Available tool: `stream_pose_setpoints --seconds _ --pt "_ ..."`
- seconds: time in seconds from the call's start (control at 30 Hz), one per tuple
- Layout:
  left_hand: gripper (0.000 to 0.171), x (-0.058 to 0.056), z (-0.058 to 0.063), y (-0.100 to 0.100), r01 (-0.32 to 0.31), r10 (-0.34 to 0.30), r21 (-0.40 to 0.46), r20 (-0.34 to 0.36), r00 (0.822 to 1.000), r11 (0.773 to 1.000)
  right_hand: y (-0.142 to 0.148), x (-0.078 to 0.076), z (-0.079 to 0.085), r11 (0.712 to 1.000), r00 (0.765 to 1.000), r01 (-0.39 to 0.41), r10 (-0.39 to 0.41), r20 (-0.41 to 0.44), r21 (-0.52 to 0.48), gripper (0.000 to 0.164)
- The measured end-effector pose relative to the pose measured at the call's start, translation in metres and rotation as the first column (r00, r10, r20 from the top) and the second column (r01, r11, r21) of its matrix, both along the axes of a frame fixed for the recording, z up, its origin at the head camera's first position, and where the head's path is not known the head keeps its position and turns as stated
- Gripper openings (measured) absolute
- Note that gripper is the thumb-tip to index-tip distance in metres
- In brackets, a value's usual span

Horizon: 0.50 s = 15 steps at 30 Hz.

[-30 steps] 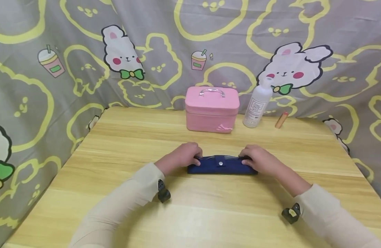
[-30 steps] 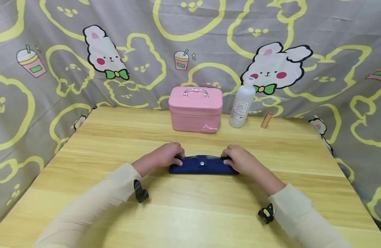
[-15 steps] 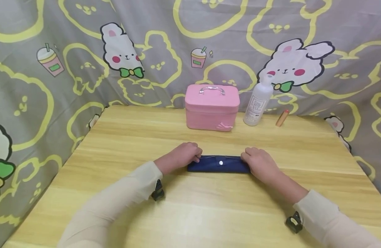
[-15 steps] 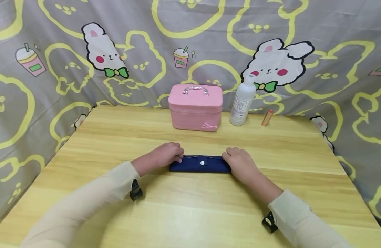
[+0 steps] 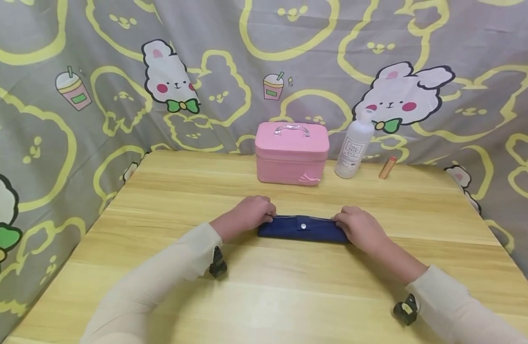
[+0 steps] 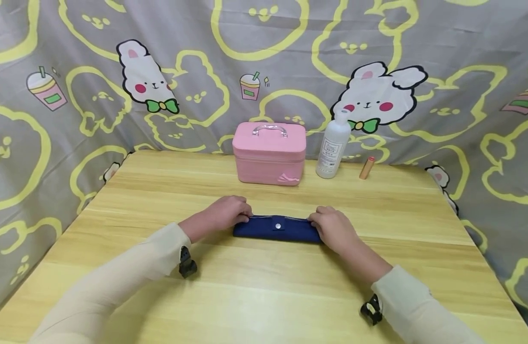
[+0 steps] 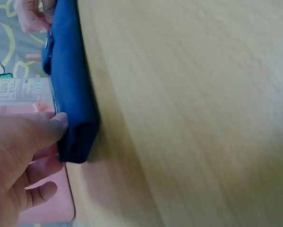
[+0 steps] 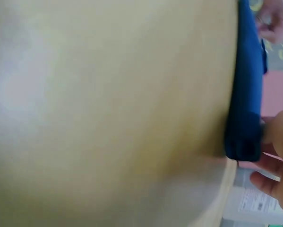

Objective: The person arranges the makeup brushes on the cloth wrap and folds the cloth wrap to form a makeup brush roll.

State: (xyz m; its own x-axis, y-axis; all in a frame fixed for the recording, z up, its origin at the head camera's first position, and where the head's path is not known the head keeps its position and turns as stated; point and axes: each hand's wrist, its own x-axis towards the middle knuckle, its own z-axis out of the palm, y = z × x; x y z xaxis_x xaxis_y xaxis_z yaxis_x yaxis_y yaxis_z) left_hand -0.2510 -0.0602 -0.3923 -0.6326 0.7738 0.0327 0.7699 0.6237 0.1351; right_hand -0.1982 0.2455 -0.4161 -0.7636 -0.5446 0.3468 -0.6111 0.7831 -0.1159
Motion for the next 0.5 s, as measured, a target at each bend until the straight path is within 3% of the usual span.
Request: stream_pose_setpoints --seconds 0.17,0.33,0.5 --pt "0.025 0.001 0.003 -0.012 -0.083 0.082 -0.042 -0.012 0.997 0.996 0.009 -0.003 0.008 0.999 0.997 -0.003 0.006 0.08 -0.042 0.024" --pt "0.039 0.002 0.008 -0.03 -0.157 0.159 0.039 -0.05 0.986 0.987 0.023 0.001 0.016 0.995 0.997 0.076 -0.073 0.038 -0.058 0.032" --pt "0.052 -0.001 0.012 -0.056 -0.306 0.311 0.053 -0.136 0.941 0.951 0.044 0.008 0.018 0.968 0.967 0.252 -0.251 0.041 -0.017 0.048"
